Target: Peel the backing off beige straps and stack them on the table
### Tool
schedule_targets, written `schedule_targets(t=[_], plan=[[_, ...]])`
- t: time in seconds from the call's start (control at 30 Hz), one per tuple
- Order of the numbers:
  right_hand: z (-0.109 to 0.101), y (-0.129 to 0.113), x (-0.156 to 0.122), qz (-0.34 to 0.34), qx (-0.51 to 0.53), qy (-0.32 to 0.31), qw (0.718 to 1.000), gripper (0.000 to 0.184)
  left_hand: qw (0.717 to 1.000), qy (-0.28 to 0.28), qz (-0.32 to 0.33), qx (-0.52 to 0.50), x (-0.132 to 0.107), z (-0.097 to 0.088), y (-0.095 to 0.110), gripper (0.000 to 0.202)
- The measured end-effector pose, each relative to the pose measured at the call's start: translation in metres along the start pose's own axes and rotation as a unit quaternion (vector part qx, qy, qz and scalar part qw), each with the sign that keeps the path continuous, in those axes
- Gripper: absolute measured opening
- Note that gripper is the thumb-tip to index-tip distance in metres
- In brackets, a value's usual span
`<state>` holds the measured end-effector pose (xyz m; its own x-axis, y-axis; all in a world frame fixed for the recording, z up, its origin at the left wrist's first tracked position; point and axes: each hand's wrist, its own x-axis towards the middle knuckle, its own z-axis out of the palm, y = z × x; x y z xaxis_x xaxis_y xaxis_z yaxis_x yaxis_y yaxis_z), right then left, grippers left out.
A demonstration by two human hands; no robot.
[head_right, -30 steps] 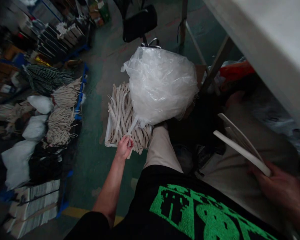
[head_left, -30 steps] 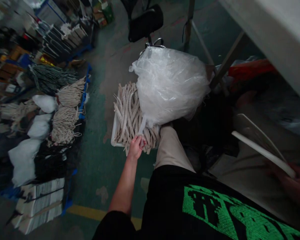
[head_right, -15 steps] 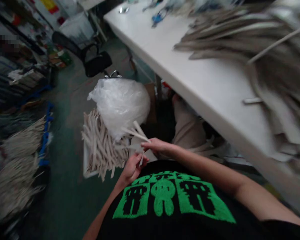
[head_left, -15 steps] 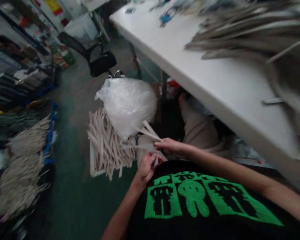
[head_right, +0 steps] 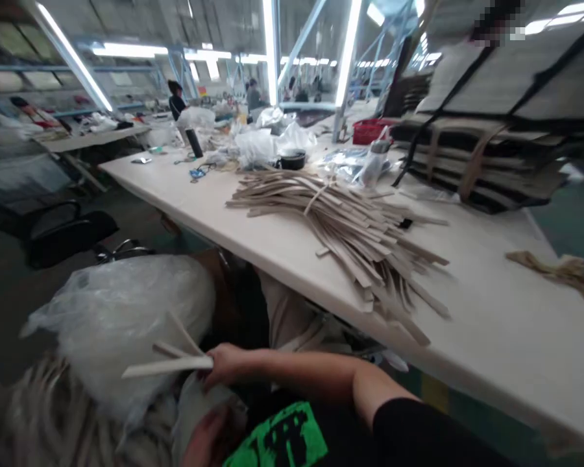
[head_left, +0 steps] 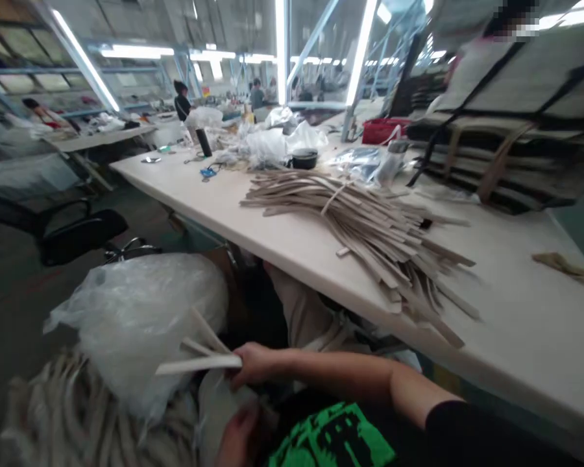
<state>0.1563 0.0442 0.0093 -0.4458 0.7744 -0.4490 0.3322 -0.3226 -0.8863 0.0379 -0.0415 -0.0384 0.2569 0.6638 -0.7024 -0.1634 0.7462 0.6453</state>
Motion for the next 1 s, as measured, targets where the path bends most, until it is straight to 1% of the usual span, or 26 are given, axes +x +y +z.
schedule_targets(t=[0.03, 0.07, 0.1, 0.17, 0.23, 0.27, 0.3, 0.33, 0.37, 0.43, 0.5, 0.57, 0.63, 0.7, 0.73, 0.77, 0.83, 0.9, 1.0], plan=[[-0.002, -0.008, -0.005, -0.006, 0.012, 0.018, 1.0, 0.022, 1.0, 0.02, 0.006, -0.007, -0.009, -0.002, -0.002, 0.027], [-0.004, -0.015, -0.009, -0.005, 0.027, 0.018, 0.999, 0.02, 0.999, 0.024, 0.022, -0.005, -0.017, -0.002, -0.003, 0.027], [-0.007, -0.019, -0.011, -0.006, 0.043, 0.015, 0.999, 0.018, 0.998, 0.037, 0.051, -0.008, -0.022, -0.003, -0.001, 0.028], [-0.013, -0.02, -0.013, -0.009, 0.071, 0.0, 0.997, 0.017, 0.992, 0.053, 0.097, -0.055, -0.024, -0.005, 0.008, 0.029], [-0.02, -0.014, -0.017, -0.02, 0.087, -0.019, 0.996, 0.025, 0.983, 0.102, 0.12, -0.096, -0.018, -0.011, 0.022, 0.031], [-0.024, -0.011, -0.021, -0.049, 0.077, -0.014, 0.996, 0.032, 0.975, 0.112, 0.139, -0.13, -0.015, -0.016, 0.029, 0.031], [-0.028, -0.007, -0.027, -0.074, 0.068, -0.023, 0.995, 0.04, 0.968, 0.122, 0.156, -0.156, -0.013, -0.02, 0.036, 0.033], [-0.032, -0.004, -0.033, -0.084, 0.064, -0.032, 0.994, 0.048, 0.959, 0.129, 0.175, -0.181, -0.012, -0.024, 0.043, 0.033], [-0.036, -0.001, -0.04, -0.084, 0.064, -0.03, 0.994, 0.052, 0.95, 0.137, 0.191, -0.204, -0.013, -0.028, 0.048, 0.034], [-0.041, 0.003, -0.053, -0.051, 0.065, -0.031, 0.996, 0.057, 0.936, 0.158, 0.21, -0.233, -0.017, -0.033, 0.057, 0.034], [-0.043, 0.007, -0.06, -0.017, 0.078, -0.019, 0.997, 0.058, 0.93, 0.171, 0.214, -0.243, -0.023, -0.035, 0.062, 0.035], [-0.042, 0.007, -0.059, -0.004, 0.098, -0.005, 0.995, 0.058, 0.941, 0.157, 0.207, -0.215, -0.029, -0.031, 0.063, 0.037], [-0.038, 0.005, -0.051, -0.004, 0.117, -0.013, 0.993, 0.06, 0.964, 0.11, 0.186, -0.152, -0.032, -0.023, 0.062, 0.04], [-0.032, 0.002, -0.039, 0.006, 0.117, -0.053, 0.992, 0.059, 0.984, 0.051, 0.153, -0.079, -0.034, -0.012, 0.058, 0.042], [-0.029, 0.001, -0.033, 0.009, 0.112, -0.073, 0.991, 0.057, 0.989, 0.028, 0.139, -0.046, -0.035, -0.006, 0.056, 0.042], [-0.025, 0.0, -0.028, 0.012, 0.105, -0.091, 0.99, 0.053, 0.991, 0.014, 0.131, -0.016, -0.036, -0.001, 0.054, 0.04], [-0.017, -0.003, -0.019, 0.009, 0.096, -0.111, 0.989, 0.046, 0.991, 0.006, 0.129, 0.029, -0.039, 0.006, 0.05, 0.034], [-0.01, -0.005, -0.014, -0.004, 0.096, -0.1, 0.99, 0.037, 0.989, 0.007, 0.135, 0.052, -0.042, 0.009, 0.047, 0.029], [-0.009, -0.008, -0.012, -0.033, 0.088, -0.039, 0.995, 0.026, 0.989, 0.001, 0.136, 0.066, -0.044, 0.008, 0.048, 0.026]])
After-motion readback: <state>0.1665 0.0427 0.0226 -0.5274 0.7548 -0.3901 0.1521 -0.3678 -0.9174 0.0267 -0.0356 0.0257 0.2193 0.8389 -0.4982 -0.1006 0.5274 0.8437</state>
